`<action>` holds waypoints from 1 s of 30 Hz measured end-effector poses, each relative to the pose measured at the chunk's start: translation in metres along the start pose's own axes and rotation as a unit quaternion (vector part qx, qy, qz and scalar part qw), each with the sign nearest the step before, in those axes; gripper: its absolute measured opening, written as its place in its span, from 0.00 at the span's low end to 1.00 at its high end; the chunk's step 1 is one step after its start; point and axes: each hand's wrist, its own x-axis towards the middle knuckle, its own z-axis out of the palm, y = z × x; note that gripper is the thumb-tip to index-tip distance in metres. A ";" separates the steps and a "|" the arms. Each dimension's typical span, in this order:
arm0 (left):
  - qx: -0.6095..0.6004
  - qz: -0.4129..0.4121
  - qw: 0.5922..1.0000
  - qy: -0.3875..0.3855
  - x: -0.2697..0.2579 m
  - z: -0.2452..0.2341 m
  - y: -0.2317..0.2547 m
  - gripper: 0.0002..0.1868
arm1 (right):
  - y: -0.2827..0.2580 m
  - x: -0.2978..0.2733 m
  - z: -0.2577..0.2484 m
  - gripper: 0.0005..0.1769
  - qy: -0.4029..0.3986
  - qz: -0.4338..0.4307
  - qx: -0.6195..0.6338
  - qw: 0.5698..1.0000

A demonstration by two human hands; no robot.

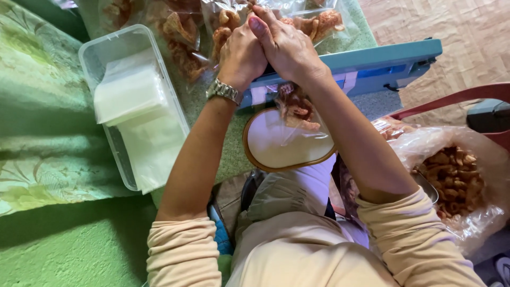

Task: Packaging snacks into plastic bags and sealing them using a heat sealer

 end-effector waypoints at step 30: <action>-0.042 -0.003 0.999 -0.030 0.009 0.003 -0.006 0.30 | 0.005 -0.001 0.002 0.46 0.034 -0.007 -0.008 0.999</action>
